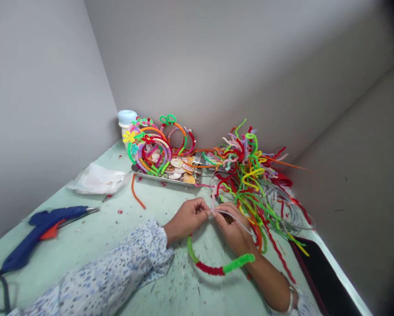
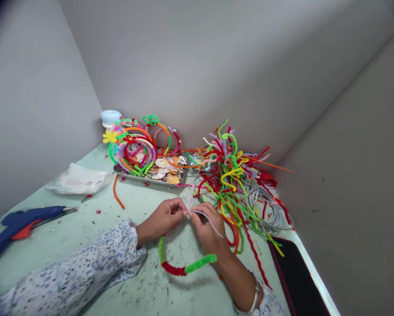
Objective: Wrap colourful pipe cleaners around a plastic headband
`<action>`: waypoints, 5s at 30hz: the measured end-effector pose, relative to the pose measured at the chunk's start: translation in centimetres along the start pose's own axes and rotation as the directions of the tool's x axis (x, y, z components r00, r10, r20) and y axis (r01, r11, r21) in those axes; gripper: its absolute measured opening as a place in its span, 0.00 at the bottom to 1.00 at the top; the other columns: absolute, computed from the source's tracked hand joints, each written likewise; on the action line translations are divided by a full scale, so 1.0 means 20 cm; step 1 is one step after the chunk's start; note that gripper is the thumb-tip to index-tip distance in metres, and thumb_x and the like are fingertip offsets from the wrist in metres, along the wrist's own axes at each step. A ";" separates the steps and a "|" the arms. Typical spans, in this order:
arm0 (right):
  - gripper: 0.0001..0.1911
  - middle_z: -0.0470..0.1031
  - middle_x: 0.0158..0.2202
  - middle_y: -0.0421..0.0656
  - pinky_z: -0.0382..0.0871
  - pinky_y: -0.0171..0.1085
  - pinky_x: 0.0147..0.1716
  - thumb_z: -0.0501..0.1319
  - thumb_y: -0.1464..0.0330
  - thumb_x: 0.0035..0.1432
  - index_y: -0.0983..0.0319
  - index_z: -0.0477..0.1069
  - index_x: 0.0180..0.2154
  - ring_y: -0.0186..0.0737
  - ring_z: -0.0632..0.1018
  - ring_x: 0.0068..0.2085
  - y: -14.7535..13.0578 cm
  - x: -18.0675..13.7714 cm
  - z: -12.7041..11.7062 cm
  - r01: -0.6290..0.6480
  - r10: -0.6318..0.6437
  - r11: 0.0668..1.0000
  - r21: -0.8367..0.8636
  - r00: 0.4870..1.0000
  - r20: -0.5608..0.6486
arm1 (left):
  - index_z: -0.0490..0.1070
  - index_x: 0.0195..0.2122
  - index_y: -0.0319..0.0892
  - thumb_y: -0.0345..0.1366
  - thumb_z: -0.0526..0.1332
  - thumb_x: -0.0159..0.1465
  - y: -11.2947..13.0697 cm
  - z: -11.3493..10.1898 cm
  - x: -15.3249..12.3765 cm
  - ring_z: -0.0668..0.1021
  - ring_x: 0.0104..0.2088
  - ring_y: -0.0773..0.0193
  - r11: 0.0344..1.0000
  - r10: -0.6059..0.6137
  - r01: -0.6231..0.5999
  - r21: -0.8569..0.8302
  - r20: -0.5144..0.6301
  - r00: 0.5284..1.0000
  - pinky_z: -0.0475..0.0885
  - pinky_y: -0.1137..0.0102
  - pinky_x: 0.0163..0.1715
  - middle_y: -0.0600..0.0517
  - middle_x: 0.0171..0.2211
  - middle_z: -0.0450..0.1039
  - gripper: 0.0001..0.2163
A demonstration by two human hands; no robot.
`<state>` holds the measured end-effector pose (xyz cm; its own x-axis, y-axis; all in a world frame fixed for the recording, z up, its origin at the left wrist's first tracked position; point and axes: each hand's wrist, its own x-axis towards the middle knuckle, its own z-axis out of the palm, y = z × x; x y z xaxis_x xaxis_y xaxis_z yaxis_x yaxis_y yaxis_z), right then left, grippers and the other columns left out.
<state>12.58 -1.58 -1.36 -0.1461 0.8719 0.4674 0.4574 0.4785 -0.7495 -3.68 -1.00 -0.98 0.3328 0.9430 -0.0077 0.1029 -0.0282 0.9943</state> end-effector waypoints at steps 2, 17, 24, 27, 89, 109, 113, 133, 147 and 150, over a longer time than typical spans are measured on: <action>0.05 0.71 0.32 0.42 0.67 0.38 0.37 0.58 0.66 0.56 0.60 0.71 0.31 0.38 0.73 0.35 0.00 0.00 0.00 -0.006 0.006 1.000 0.000 1.000 0.018 | 0.65 0.29 0.39 0.40 0.57 0.57 0.00 0.00 0.00 0.63 0.16 0.74 1.000 -0.001 0.001 0.012 -0.002 1.000 0.55 0.78 0.15 0.58 0.18 0.61 0.09; 0.05 0.70 0.32 0.41 0.66 0.36 0.37 0.58 0.68 0.56 0.60 0.70 0.30 0.38 0.72 0.35 -0.02 0.01 -0.02 -0.007 0.007 1.000 -0.010 0.998 0.066 | 0.64 0.29 0.39 0.39 0.57 0.57 0.02 0.00 0.00 0.61 0.14 0.74 0.999 -0.024 0.026 -0.034 0.040 0.999 0.55 0.78 0.14 0.59 0.17 0.61 0.08; 0.05 0.70 0.31 0.41 0.67 0.37 0.36 0.57 0.66 0.56 0.59 0.70 0.31 0.39 0.73 0.35 -0.02 0.00 0.00 -0.011 0.011 1.000 -0.008 1.000 0.006 | 0.65 0.29 0.39 0.36 0.57 0.56 0.00 -0.01 0.01 0.63 0.14 0.75 0.998 -0.031 0.033 -0.059 0.025 0.999 0.56 0.78 0.14 0.58 0.17 0.62 0.06; 0.05 0.71 0.32 0.41 0.67 0.38 0.36 0.57 0.66 0.56 0.59 0.70 0.31 0.39 0.73 0.35 -0.01 0.00 -0.01 -0.010 0.010 1.000 -0.019 1.000 0.013 | 0.65 0.29 0.39 0.36 0.57 0.56 0.00 -0.01 0.00 0.63 0.14 0.75 0.998 -0.036 0.038 -0.054 0.030 0.999 0.57 0.78 0.14 0.58 0.18 0.62 0.06; 0.11 0.73 0.28 0.40 0.66 0.35 0.32 0.54 0.60 0.58 0.60 0.69 0.33 0.38 0.74 0.30 0.01 -0.02 0.01 -0.218 0.204 0.970 -0.105 0.970 -0.129 | 0.69 0.32 0.37 0.38 0.59 0.56 -0.02 0.01 0.04 0.70 0.17 0.73 0.998 -0.037 0.033 -0.050 -0.084 0.996 0.62 0.77 0.16 0.54 0.25 0.68 0.09; 0.11 0.72 0.27 0.38 0.64 0.32 0.30 0.53 0.61 0.59 0.60 0.68 0.31 0.36 0.73 0.30 0.00 -0.02 0.00 -0.179 0.155 0.955 -0.239 0.981 -0.116 | 0.71 0.31 0.37 0.35 0.60 0.53 -0.01 0.01 0.03 0.70 0.16 0.73 0.995 -0.050 0.038 -0.097 -0.126 0.991 0.62 0.79 0.15 0.54 0.21 0.69 0.07; 0.12 0.72 0.25 0.38 0.63 0.32 0.28 0.53 0.60 0.59 0.60 0.68 0.31 0.35 0.73 0.27 -0.01 -0.02 0.00 -0.191 0.167 0.947 -0.259 0.980 -0.112 | 0.71 0.32 0.37 0.36 0.60 0.55 -0.02 0.01 0.03 0.70 0.16 0.73 0.998 -0.035 0.028 -0.055 -0.118 0.992 0.61 0.79 0.15 0.54 0.21 0.69 0.08; 0.12 0.70 0.24 0.37 0.63 0.33 0.28 0.53 0.60 0.59 0.60 0.68 0.31 0.35 0.70 0.26 0.00 -0.02 -0.01 -0.193 0.178 0.962 -0.195 0.980 -0.091 | 0.68 0.32 0.38 0.40 0.58 0.57 0.01 0.01 0.02 0.68 0.15 0.74 0.996 -0.028 0.022 -0.083 -0.071 0.997 0.60 0.78 0.15 0.55 0.23 0.67 0.10; 0.12 0.72 0.27 0.39 0.64 0.34 0.31 0.51 0.60 0.60 0.59 0.68 0.31 0.37 0.72 0.29 -0.03 -0.03 -0.01 -0.153 0.141 0.966 -0.206 0.987 -0.071 | 0.66 0.28 0.37 0.43 0.56 0.58 0.02 0.00 0.03 0.69 0.15 0.74 0.990 -0.073 0.073 -0.124 0.004 0.997 0.61 0.78 0.16 0.54 0.22 0.68 0.12; 0.12 0.72 0.27 0.39 0.64 0.34 0.31 0.51 0.61 0.60 0.59 0.68 0.31 0.37 0.72 0.29 -0.03 -0.03 -0.01 -0.145 0.133 0.965 -0.220 0.989 -0.067 | 0.66 0.28 0.37 0.43 0.56 0.58 0.02 0.00 0.03 0.68 0.15 0.74 0.990 -0.073 0.074 -0.117 0.013 0.997 0.62 0.78 0.16 0.53 0.23 0.69 0.12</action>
<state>12.60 -2.42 -1.13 -0.0252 0.9190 0.3935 0.6551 0.3125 -0.6879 -3.53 -0.51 -0.49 0.3365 0.9382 -0.0812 0.0164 0.0804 0.9966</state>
